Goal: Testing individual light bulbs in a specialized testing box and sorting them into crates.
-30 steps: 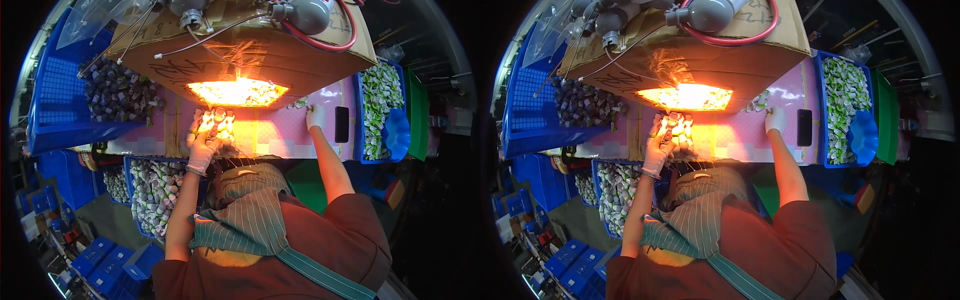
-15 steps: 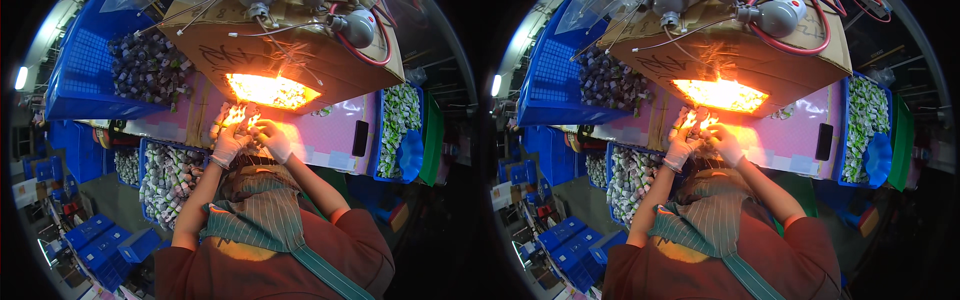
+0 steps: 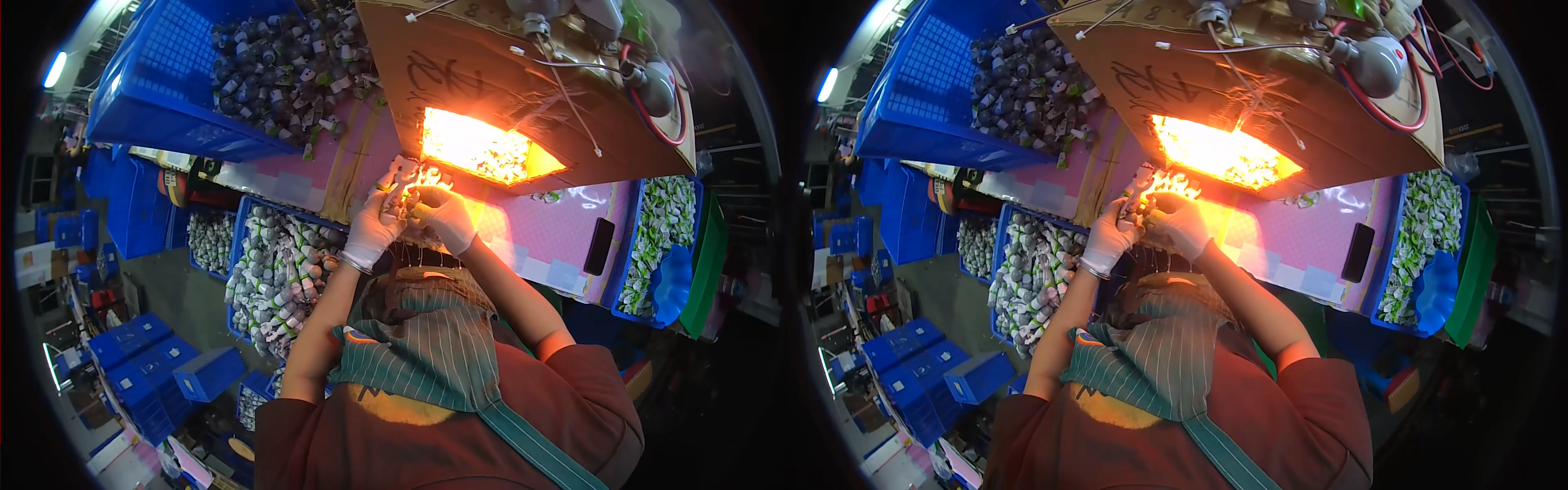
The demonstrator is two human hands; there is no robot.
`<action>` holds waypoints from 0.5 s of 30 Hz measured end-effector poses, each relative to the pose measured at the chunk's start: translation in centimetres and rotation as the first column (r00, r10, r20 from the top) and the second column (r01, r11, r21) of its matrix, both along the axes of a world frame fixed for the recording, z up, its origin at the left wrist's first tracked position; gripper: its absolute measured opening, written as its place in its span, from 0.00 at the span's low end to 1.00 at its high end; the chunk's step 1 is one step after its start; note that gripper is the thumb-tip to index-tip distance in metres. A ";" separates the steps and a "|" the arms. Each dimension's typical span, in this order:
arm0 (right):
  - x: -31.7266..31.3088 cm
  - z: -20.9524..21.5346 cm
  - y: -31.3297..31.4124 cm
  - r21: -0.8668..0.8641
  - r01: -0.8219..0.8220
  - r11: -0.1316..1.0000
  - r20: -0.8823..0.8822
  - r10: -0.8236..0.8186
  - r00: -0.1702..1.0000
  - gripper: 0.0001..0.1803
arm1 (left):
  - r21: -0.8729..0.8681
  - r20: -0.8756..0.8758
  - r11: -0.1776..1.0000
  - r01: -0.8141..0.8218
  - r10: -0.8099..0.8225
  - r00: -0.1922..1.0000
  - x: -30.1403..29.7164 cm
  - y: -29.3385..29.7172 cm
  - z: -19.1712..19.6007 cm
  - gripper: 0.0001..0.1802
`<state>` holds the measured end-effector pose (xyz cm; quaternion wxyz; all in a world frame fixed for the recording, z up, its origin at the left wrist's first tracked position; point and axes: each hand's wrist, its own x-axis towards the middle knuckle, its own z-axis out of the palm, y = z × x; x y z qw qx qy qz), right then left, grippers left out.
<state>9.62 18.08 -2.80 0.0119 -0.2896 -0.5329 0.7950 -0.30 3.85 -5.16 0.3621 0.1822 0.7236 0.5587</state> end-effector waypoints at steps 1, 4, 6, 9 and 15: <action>-0.4 0.1 0.0 -0.149 -0.030 0.988 -0.094 0.016 0.995 0.18 | -0.048 -0.157 0.998 0.035 -0.042 0.987 -0.1 0.0 0.0 0.31; -1.0 0.2 -0.3 -0.311 -0.075 0.948 -0.209 0.008 0.978 0.22 | 0.033 -0.582 0.996 0.086 -0.051 0.812 0.2 -0.1 1.2 0.30; -1.1 0.1 -0.6 -0.330 -0.061 0.942 -0.162 0.007 0.987 0.19 | -0.020 -0.463 0.998 0.057 -0.060 0.884 0.4 0.0 2.4 0.27; -1.2 -0.2 -0.9 -0.433 -0.069 0.899 -0.210 -0.027 0.977 0.16 | 0.009 -0.275 1.000 0.005 -0.003 0.962 0.5 0.4 3.2 0.24; -1.5 -0.2 -1.6 -0.201 -0.024 0.979 -0.101 0.003 0.995 0.13 | -0.095 -0.260 0.969 0.227 -0.244 0.934 -0.5 0.2 3.3 0.25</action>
